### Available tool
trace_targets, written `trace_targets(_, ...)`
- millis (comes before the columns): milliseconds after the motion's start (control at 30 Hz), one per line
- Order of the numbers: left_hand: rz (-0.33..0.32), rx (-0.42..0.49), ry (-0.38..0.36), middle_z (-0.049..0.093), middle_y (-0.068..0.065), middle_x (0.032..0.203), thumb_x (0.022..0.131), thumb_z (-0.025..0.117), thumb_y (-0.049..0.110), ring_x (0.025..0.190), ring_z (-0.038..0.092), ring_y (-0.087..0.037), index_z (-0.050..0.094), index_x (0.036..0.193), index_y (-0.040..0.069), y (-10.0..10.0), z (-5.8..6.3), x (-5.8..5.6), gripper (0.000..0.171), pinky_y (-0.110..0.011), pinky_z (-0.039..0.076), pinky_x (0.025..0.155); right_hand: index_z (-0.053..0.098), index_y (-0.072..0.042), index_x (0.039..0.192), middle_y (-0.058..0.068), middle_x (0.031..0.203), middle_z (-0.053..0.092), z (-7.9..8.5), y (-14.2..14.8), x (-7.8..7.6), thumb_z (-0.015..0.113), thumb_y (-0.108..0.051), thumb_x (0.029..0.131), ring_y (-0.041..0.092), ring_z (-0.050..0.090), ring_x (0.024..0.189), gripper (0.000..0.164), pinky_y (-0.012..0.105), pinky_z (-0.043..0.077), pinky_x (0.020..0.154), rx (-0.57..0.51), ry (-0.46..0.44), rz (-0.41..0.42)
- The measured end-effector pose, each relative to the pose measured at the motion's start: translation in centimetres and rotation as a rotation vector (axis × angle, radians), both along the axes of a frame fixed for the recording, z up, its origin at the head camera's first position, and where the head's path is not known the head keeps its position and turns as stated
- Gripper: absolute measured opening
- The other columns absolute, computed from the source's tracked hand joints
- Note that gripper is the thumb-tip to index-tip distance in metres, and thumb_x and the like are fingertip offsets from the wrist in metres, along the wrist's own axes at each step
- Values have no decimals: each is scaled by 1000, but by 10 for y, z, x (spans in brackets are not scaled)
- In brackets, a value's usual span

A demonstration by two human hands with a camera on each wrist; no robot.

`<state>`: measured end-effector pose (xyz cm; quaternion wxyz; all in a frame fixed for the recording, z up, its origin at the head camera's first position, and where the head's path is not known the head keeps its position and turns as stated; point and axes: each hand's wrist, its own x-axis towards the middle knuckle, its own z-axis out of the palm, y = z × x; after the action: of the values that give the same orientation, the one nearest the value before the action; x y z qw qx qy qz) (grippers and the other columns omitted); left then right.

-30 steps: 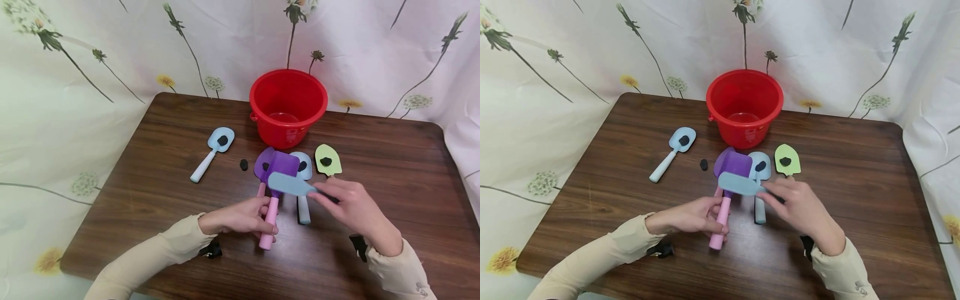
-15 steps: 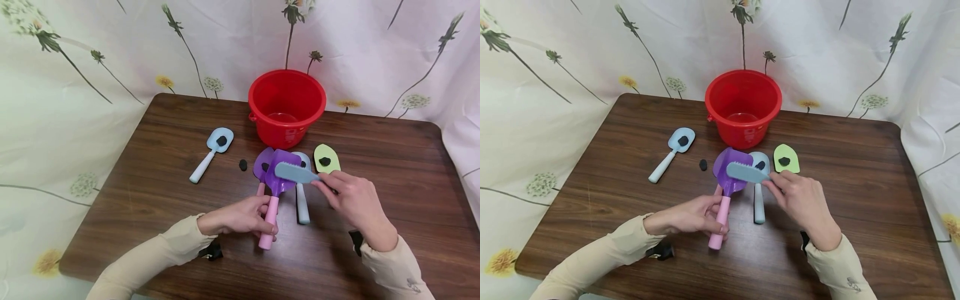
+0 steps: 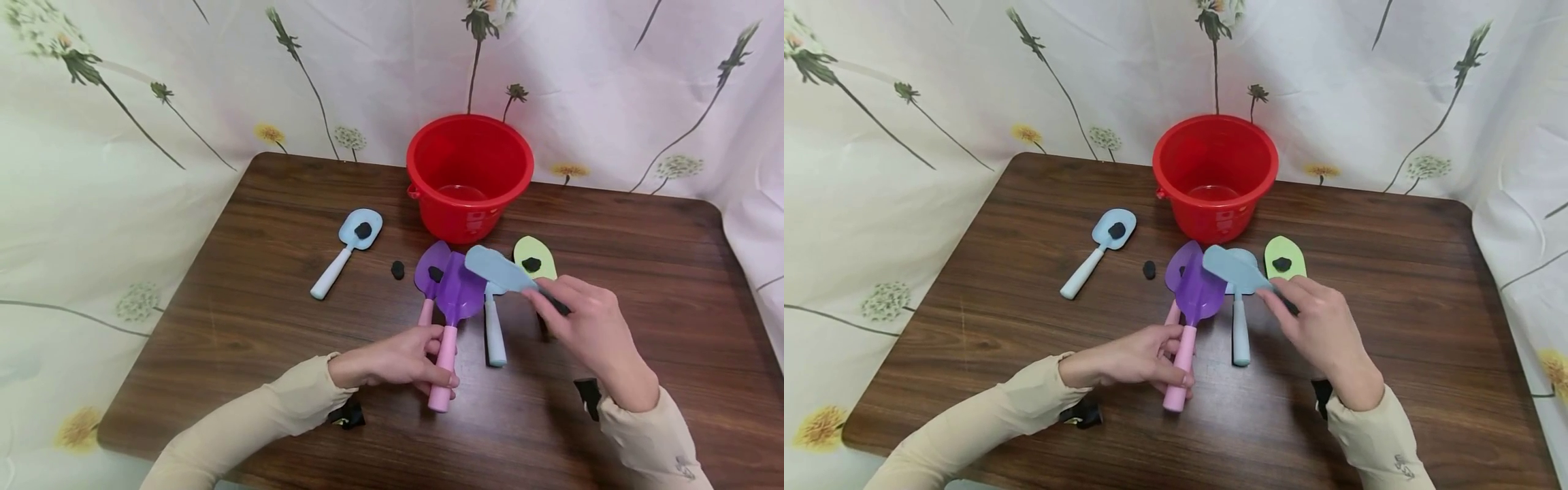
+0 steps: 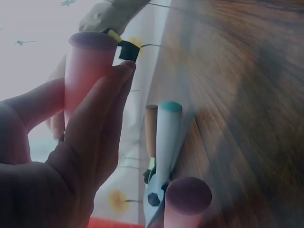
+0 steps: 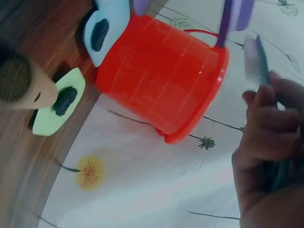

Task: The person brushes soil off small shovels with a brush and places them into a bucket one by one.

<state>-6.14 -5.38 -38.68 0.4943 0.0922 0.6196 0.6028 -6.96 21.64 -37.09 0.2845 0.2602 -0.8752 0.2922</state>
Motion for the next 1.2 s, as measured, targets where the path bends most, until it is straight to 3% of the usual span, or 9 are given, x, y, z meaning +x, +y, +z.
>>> trace_targets(133,10,-9,20,67,-13,96,85,66,-5,84,72,-23,39,124,-7,-1,0,-3,48,-39,60,72,76,-8,89,-3,73,68,1,-4,8,61,-43,93,6,58,63,38,11,46,67,-33,-85,122)
trace_targets(233,0,-24,44,68,-13,97,84,68,-2,83,72,-22,38,126,-7,-2,1,-6,52,-38,60,73,77,-11,89,-6,74,69,1,-7,13,72,-33,87,12,68,71,22,7,47,76,-24,-152,140)
trace_targets(300,-7,-28,47,68,-13,98,85,68,-2,83,72,-22,37,129,-6,-2,3,-8,54,-38,60,74,78,-12,89,-7,74,70,1,-8,16,79,-23,80,12,70,72,14,8,48,75,2,-188,126)
trace_targets(400,-10,-25,41,68,-15,101,85,68,-2,83,72,-23,36,131,-5,-3,4,-9,56,-38,60,75,77,-14,90,-9,74,70,0,-10,18,83,-11,72,5,64,66,19,15,49,64,45,-226,116)
trace_targets(533,-1,-14,41,69,-15,100,85,68,-3,83,72,-23,38,129,-6,-2,4,-9,54,-38,60,75,77,-15,89,-12,72,67,-3,-11,17,83,-10,72,0,54,60,19,17,47,59,52,-236,121)
trace_targets(633,13,-9,43,69,-13,97,84,68,-3,83,72,-22,38,129,-5,-2,4,-8,53,-38,60,75,76,-16,88,-13,66,61,-4,-11,15,75,-26,84,0,50,58,11,16,45,59,37,-206,122)
trace_targets(800,32,6,37,68,-15,99,85,66,-5,84,72,-24,39,129,-3,-3,5,-7,52,-39,59,76,75,-13,83,-8,62,55,-7,-12,11,52,-49,95,3,48,54,45,21,46,58,58,-79,66)
trace_targets(900,30,4,41,66,-20,102,85,65,-6,83,72,-24,38,129,-3,-4,6,-7,51,-38,59,76,75,-11,84,-6,62,54,-8,-13,9,51,-50,96,3,44,51,47,22,42,51,79,-21,34)
trace_targets(1200,15,18,7,61,-32,111,86,63,-7,85,72,-24,37,126,-5,-3,6,-2,48,-39,59,76,73,-4,88,4,65,63,-10,-7,-2,51,-42,99,14,52,47,45,35,45,44,123,125,-93)
